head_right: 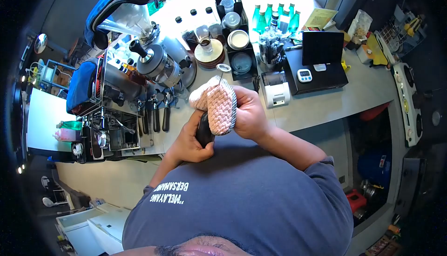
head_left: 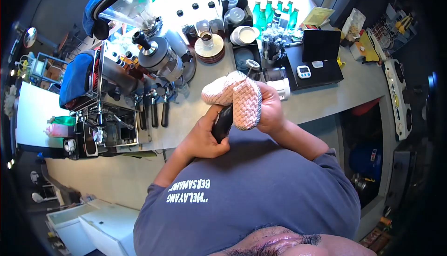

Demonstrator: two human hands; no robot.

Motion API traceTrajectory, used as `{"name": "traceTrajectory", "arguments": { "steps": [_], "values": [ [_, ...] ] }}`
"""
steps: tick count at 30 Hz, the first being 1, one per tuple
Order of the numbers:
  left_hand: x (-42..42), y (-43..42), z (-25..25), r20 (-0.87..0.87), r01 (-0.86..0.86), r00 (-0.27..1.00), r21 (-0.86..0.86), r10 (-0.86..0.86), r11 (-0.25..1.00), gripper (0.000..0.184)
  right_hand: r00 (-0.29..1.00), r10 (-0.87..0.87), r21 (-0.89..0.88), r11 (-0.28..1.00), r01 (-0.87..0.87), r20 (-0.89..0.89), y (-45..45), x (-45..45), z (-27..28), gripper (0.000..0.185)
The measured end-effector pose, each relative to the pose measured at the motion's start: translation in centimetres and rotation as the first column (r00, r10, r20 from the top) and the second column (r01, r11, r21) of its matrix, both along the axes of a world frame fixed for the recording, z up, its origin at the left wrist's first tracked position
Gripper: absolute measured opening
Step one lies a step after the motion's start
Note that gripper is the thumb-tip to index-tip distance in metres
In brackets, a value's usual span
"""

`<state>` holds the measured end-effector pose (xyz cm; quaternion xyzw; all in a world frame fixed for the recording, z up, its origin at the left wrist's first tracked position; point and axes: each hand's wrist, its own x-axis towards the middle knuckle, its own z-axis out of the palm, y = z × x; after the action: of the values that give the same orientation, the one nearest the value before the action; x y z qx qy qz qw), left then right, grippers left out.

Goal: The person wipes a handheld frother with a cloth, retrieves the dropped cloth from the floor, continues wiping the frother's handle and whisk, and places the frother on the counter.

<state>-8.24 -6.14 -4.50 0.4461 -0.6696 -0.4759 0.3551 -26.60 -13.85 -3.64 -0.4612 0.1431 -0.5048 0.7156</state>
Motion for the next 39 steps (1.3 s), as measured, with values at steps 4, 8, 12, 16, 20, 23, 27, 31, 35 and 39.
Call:
{"name": "traceTrajectory", "arguments": {
  "steps": [4, 8, 12, 16, 20, 23, 27, 31, 35, 39],
  "values": [
    [-0.5, -0.3, -0.6, 0.055, -0.006, 0.998, -0.252, 0.020, 0.968, 0.078, 0.997, 0.055, 0.060, 0.997, -0.052, -0.048, 0.6, -0.3, -0.5, 0.028],
    [-0.6, -0.1, -1.0, -0.039, 0.042, 0.998, 0.025, -0.041, 0.999, 0.078, 1.000, 0.016, 0.076, 0.997, -0.014, -0.023, 0.2, -0.9, -0.5, 0.027],
    [-1.4, -0.5, -1.4, -0.124, 0.060, 0.991, 0.029, -0.056, 0.998, 0.079, 0.998, -0.048, -0.020, 0.999, 0.047, -0.036, -0.3, -1.8, 0.8, 0.028],
    [-1.7, -1.0, -1.9, -0.132, 0.083, 0.988, 0.005, -0.082, 0.997, 0.079, 1.000, -0.012, 0.058, 0.998, 0.014, -0.029, 0.5, -2.0, -0.2, 0.030],
    [-1.9, -1.4, -1.9, -0.095, 0.109, 0.989, -0.050, -0.114, 0.993, 0.076, 0.998, 0.015, 0.069, 0.998, -0.010, -0.062, 0.7, -2.5, -1.0, 0.030],
    [-2.2, -1.4, -1.4, -0.124, 0.131, 0.984, 0.034, -0.126, 0.991, 0.074, 0.995, -0.073, 0.027, 0.997, 0.075, -0.061, 0.2, -3.0, 0.0, 0.029],
    [-2.2, -1.8, -1.5, -0.118, 0.171, 0.979, 0.046, -0.165, 0.984, 0.073, 0.994, -0.108, 0.022, 0.994, 0.108, -0.002, -0.6, -3.3, 0.3, 0.028],
    [-2.2, -1.9, -1.3, -0.108, 0.149, 0.984, 0.058, -0.142, 0.987, 0.071, 0.995, -0.081, 0.017, 0.997, 0.082, -0.057, -0.1, -2.9, 0.0, 0.028],
    [-1.8, -1.8, -1.6, -0.092, 0.134, 0.987, 0.017, -0.131, 0.991, 0.071, 0.997, -0.034, 0.053, 0.998, 0.038, -0.076, 0.3, -2.7, -0.9, 0.027],
    [-1.6, -1.9, -1.1, -0.094, 0.155, 0.984, 0.038, -0.151, 0.987, 0.072, 0.993, -0.089, 0.014, 0.996, 0.091, -0.081, -0.3, -2.8, 0.4, 0.028]
  ]
}}
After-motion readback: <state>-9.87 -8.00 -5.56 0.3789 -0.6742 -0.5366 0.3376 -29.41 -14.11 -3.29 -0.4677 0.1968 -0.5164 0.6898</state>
